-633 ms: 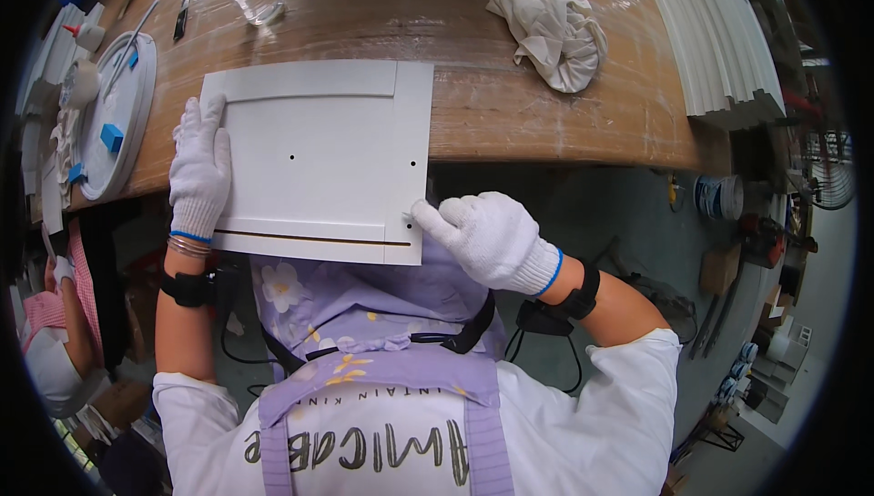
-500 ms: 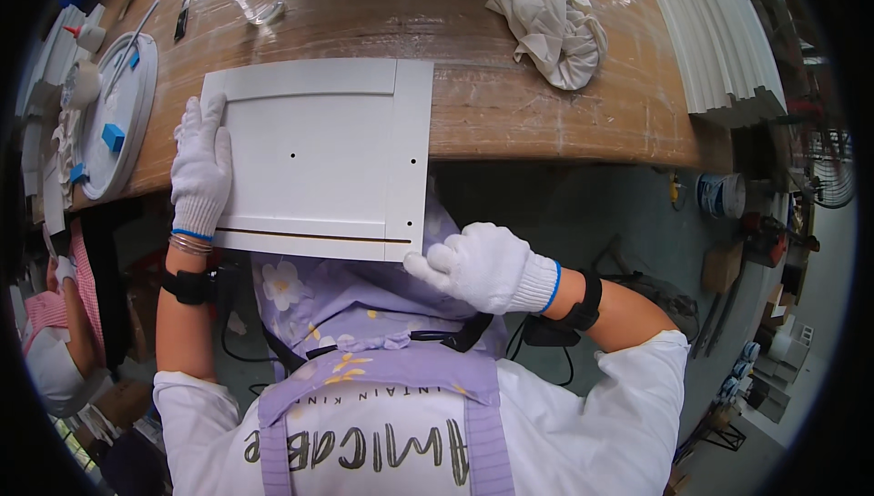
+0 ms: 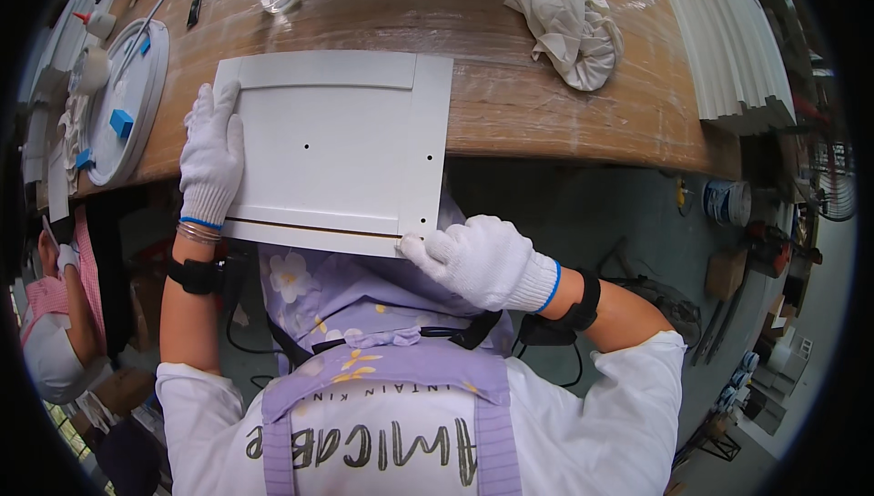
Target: The person is finishing white furniture panels by scraping edges with a block and wiping the surface with a cloth.
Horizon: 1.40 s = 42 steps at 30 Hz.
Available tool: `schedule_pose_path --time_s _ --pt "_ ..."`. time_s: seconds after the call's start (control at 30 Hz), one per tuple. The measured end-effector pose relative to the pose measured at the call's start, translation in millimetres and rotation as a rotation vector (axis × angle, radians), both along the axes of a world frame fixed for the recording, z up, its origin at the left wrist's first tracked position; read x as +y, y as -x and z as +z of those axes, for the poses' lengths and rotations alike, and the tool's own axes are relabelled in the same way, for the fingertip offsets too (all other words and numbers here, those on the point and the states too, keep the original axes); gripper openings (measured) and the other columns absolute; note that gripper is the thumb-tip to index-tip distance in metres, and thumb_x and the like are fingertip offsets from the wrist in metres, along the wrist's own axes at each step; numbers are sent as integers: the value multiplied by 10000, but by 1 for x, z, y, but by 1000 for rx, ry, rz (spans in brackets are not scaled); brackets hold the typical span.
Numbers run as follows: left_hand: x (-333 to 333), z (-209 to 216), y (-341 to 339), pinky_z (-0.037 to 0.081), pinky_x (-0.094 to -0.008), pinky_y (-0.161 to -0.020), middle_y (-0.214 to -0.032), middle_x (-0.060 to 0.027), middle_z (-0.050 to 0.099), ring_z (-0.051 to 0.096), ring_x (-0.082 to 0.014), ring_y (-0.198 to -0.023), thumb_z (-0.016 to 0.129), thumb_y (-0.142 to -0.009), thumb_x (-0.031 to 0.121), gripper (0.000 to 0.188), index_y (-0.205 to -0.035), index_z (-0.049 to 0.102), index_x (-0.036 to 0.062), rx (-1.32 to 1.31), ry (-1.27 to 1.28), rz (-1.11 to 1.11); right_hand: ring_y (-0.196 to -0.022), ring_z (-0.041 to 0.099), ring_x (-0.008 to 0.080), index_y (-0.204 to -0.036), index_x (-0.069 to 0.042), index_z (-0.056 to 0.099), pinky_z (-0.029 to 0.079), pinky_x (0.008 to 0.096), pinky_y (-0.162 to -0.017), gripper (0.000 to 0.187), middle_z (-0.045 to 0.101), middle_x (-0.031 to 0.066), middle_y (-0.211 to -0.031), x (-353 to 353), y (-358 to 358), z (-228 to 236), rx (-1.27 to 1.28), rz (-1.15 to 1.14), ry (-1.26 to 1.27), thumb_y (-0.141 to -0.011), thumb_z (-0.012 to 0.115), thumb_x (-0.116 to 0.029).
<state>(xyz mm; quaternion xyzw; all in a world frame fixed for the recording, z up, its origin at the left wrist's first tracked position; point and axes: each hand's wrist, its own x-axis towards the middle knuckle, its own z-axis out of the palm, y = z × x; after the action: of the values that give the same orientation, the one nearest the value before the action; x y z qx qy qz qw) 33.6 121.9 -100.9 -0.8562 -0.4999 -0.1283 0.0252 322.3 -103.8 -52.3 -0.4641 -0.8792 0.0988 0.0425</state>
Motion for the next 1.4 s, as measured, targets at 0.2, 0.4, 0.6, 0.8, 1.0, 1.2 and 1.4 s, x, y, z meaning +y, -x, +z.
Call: schedule_pose_path --time_s 0.2,0.4,0.6,0.8,1.0,1.2,1.4 --pt "-1 1 0 265 -502 -1133 -1422 -323 381 366 -469 -1322 485 -955 189 443 -1394 469 130 18 -8 0 -464 514 157 -1170 -178 630 417 306 -371 354 481 25 -625 -13 5 -4 -1 16 78 -818 601 -150" --pt "-1 3 -3 265 -500 -1135 -1427 -320 376 364 -464 -1327 488 -957 192 445 -1397 468 134 21 -8 13 -513 564 183 -1260 -155 580 434 324 -429 485 540 35 -647 -9 5 2 -33 -37 83 -777 612 -127" --pt "1 1 -3 271 -493 -1135 -1429 -306 381 364 -453 -1330 495 -956 192 444 -1397 471 145 36 -9 15 -520 554 171 -1235 -151 598 436 317 -433 471 540 19 -680 -4 5 3 -28 -75 19 -765 609 -125" --pt "0 0 -1 275 -491 -1133 -1425 -295 393 376 -450 -1320 500 -953 194 443 -1393 476 154 24 -21 14 -522 558 167 -1207 -141 603 432 318 -428 445 550 0 -700 -10 6 -1 18 -42 45 -763 601 -118" --pt "-2 5 -4 255 -469 -1147 -1439 -301 378 355 -437 -1347 464 -971 175 442 -1412 454 140 65 7 35 -515 562 172 -1208 -111 579 433 325 -400 388 531 26 -671 -6 2 2 162 -46 79 -820 575 -119" --pt "1 1 -2 271 -492 -1133 -1413 -317 394 377 -459 -1317 492 -954 191 443 -1393 473 135 37 -21 11 -519 567 196 -1217 -114 577 446 344 -430 418 535 31 -663 -10 4 3 23 78 168 -799 585 -126" --pt "-1 0 -2 266 -489 -1139 -1426 -315 381 368 -456 -1327 485 -958 190 446 -1400 467 138 31 -12 12 -505 559 200 -1236 -107 570 435 348 -426 443 506 27 -638 -12 -1 2 34 -10 90 -794 599 -121"
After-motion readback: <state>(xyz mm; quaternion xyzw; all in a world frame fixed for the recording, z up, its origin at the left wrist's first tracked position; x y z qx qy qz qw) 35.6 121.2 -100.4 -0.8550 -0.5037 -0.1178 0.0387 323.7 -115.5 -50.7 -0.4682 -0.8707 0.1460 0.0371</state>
